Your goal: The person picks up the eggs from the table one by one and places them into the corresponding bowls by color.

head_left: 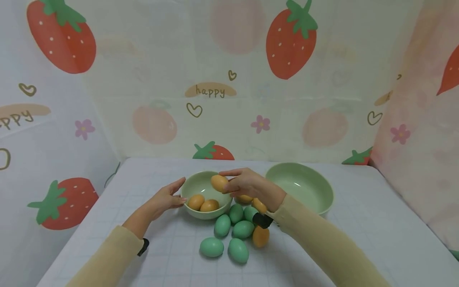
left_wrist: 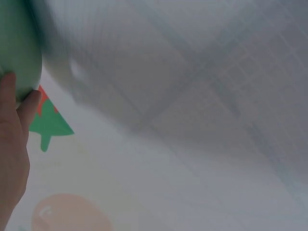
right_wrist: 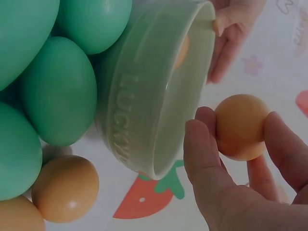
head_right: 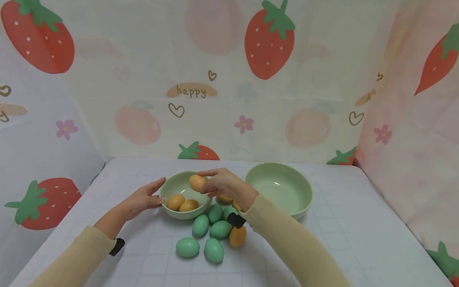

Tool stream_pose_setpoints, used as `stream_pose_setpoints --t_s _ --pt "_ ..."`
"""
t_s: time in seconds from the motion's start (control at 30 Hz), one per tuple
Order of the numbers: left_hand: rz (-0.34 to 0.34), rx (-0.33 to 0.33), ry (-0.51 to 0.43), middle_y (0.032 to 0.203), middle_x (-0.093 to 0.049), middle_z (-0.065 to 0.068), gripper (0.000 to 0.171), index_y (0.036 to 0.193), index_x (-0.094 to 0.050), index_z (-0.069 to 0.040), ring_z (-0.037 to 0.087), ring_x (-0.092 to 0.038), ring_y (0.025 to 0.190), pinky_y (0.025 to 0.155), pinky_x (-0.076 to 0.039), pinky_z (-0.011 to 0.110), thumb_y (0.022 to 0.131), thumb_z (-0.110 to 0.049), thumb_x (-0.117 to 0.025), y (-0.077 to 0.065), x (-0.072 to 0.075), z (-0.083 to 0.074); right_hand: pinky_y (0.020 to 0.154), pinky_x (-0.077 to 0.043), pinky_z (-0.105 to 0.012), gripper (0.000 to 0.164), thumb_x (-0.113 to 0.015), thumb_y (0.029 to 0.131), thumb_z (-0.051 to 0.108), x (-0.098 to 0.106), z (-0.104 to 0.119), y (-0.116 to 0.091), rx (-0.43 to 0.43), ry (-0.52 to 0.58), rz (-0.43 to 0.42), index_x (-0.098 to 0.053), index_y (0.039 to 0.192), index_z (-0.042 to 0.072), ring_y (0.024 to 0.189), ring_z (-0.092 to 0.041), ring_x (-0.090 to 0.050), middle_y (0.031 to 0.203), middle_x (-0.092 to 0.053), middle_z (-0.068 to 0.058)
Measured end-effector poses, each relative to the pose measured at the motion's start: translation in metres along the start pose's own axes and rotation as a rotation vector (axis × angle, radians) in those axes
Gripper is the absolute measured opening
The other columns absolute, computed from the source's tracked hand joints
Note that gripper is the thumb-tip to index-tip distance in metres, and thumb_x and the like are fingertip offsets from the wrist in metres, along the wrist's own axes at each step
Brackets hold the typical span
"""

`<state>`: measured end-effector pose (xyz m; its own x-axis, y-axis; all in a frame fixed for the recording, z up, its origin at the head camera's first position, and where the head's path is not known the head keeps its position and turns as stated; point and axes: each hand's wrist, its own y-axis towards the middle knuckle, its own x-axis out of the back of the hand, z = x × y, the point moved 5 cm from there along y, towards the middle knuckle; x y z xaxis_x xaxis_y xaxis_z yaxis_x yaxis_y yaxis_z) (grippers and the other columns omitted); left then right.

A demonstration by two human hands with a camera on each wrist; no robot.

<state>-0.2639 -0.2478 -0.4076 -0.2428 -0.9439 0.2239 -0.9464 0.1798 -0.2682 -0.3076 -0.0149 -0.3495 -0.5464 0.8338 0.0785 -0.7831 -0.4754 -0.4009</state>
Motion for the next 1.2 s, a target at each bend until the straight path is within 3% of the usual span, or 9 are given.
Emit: stream_pose_setpoints --t_s 0.23,0.37,0.6,0.83,1.0,1.2 --pt "-0.006 -0.008 -0.007 0.160 -0.005 0.019 0.081 0.155 -0.012 -0.004 0.042 -0.029 0.138 0.099 -0.048 0.038 0.093 0.000 -0.062 0.003 0.002 0.002 0.075 -0.055 -0.031 0.051 -0.064 0.089 -0.006 -0.004 -0.002 0.014 -0.036 -0.019 -0.021 -0.056 0.137 0.008 0.087 -0.020 -0.068 0.090 -0.068 -0.009" --pt "-0.018 -0.002 -0.008 0.160 -0.006 0.019 0.079 0.155 -0.014 -0.004 0.041 -0.030 0.138 0.099 -0.048 0.039 0.093 0.001 -0.062 0.003 0.001 0.005 0.077 -0.055 -0.033 0.051 -0.064 0.089 -0.006 -0.007 -0.008 0.024 -0.064 -0.010 -0.030 -0.056 0.137 0.008 0.081 -0.019 -0.066 0.087 -0.068 -0.009" --pt "-0.023 0.003 0.000 0.160 -0.008 0.021 0.078 0.155 -0.015 -0.004 0.043 -0.031 0.138 0.097 -0.049 0.038 0.093 0.001 -0.061 0.001 -0.001 0.008 0.085 -0.055 -0.038 0.051 -0.065 0.088 -0.005 -0.014 -0.017 0.040 -0.080 -0.046 -0.041 -0.056 0.137 0.006 0.085 -0.021 -0.067 0.103 -0.069 -0.014" --pt "-0.021 -0.029 -0.002 0.160 -0.005 0.021 0.078 0.155 -0.013 -0.003 0.044 -0.027 0.139 0.097 -0.049 0.037 0.093 0.002 -0.060 -0.001 0.004 0.000 0.095 -0.050 -0.043 0.047 -0.062 0.090 -0.006 -0.028 -0.013 0.055 -0.112 -0.064 -0.074 -0.057 0.135 0.005 0.101 -0.031 -0.066 0.118 -0.064 -0.016" --pt "-0.004 -0.027 -0.027 0.160 -0.005 0.021 0.077 0.155 -0.013 -0.003 0.043 -0.028 0.139 0.097 -0.049 0.037 0.094 0.003 -0.059 0.001 0.002 -0.001 0.093 -0.051 -0.047 0.047 -0.063 0.088 -0.011 -0.033 -0.018 0.067 -0.167 -0.105 -0.114 -0.057 0.133 0.000 0.105 -0.036 -0.064 0.116 -0.063 -0.023" --pt "-0.021 -0.018 -0.013 0.160 -0.006 0.021 0.076 0.155 -0.015 -0.003 0.042 -0.027 0.139 0.097 -0.049 0.037 0.093 0.003 -0.059 0.000 0.000 0.002 0.087 -0.055 -0.043 0.041 -0.068 0.083 -0.011 -0.038 -0.027 0.072 -0.152 -0.177 -0.170 -0.063 0.122 -0.001 0.100 -0.034 -0.065 0.109 -0.065 -0.020"
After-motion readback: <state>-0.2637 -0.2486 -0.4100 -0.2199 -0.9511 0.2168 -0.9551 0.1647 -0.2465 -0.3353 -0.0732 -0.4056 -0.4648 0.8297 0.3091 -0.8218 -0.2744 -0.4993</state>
